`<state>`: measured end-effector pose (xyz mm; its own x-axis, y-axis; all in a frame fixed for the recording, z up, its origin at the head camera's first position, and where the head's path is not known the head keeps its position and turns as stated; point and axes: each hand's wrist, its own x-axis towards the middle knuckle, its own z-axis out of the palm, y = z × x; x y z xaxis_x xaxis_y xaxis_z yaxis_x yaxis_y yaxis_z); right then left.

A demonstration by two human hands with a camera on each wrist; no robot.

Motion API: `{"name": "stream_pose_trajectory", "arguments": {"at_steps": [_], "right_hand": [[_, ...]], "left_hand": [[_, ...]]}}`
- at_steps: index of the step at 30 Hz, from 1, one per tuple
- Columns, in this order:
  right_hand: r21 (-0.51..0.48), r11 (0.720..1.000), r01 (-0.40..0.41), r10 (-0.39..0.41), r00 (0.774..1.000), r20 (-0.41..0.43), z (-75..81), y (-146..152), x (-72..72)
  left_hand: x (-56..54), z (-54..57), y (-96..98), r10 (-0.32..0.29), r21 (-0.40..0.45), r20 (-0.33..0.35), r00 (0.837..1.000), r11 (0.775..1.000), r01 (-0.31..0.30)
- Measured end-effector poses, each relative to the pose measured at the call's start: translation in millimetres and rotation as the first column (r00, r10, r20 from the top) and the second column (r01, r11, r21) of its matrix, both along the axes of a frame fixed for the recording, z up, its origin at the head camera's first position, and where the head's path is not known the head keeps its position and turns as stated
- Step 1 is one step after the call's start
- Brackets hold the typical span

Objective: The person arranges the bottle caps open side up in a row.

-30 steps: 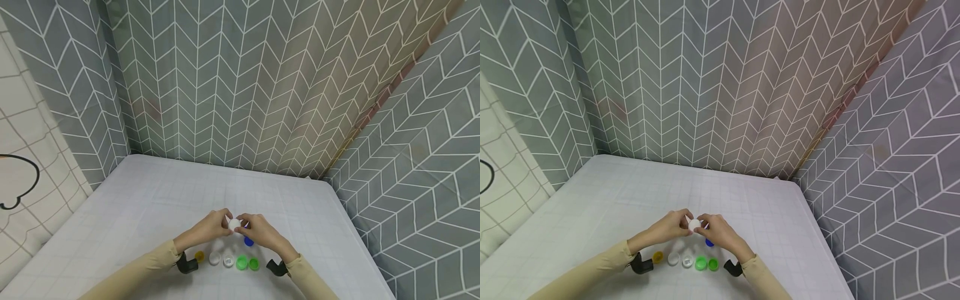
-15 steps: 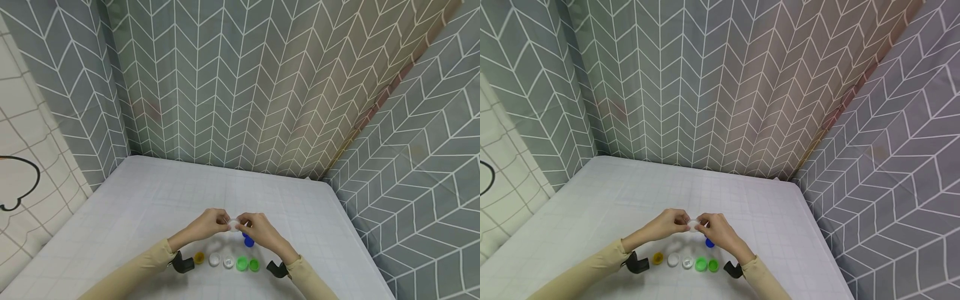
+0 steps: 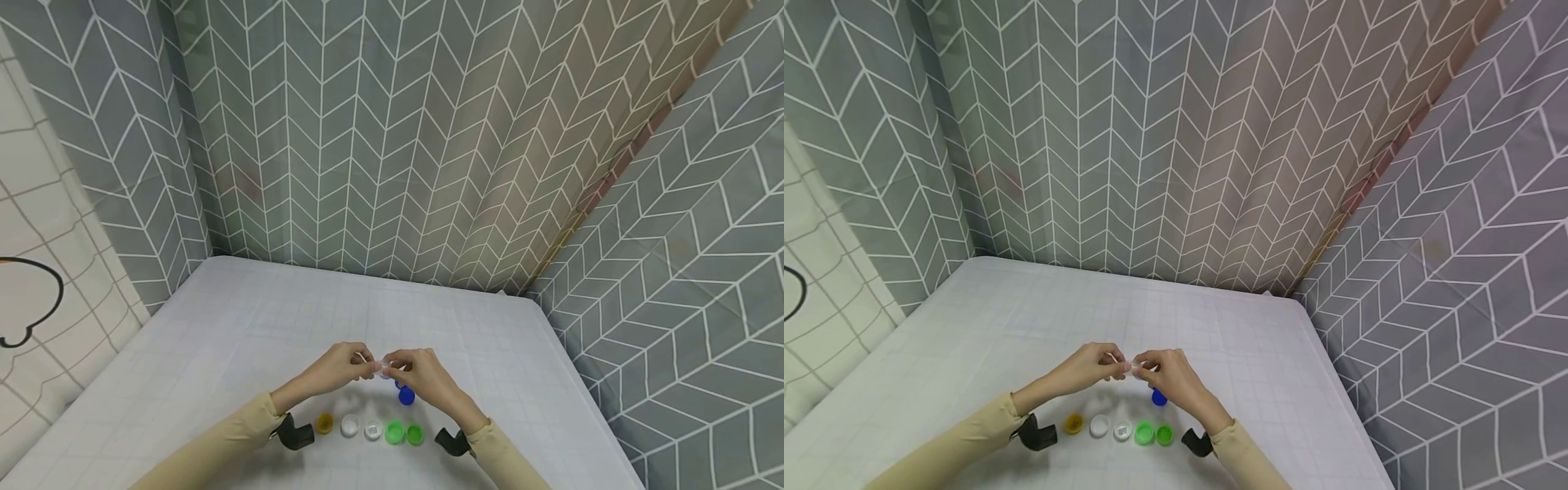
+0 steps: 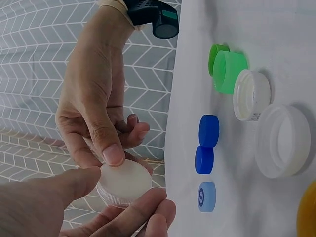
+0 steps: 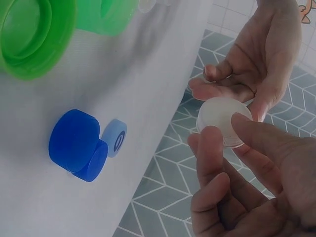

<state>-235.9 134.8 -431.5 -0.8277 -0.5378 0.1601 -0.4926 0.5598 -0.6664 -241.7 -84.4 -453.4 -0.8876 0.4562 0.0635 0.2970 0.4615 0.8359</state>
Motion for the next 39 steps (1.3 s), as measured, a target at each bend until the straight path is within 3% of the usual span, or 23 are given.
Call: {"name": "stream_pose_trajectory", "arguments": {"at_steps": [12,20,30,39], "right_hand": [[-0.029,0.999,-0.033,0.033,0.999,-0.010,-0.4,3,0.0],[0.009,1.000,-0.021,0.021,0.998,-0.056,0.2,5,2.4],[0.076,0.997,-0.027,0.032,0.997,-0.066,1.6,11,4.0],[0.173,0.984,-0.032,0.044,0.997,-0.067,5.3,22,8.1]], "left_hand": [[2.1,1.4,-0.6,-0.015,0.022,-0.005,1.000,1.000,0.015],[3.3,1.6,2.7,-0.005,0.020,0.020,1.000,1.000,0.004],[5.9,-0.7,10.3,-0.007,-0.005,-0.105,0.994,1.000,0.007],[14.4,0.4,28.9,-0.018,-0.042,-0.144,0.989,0.999,0.012]]}}
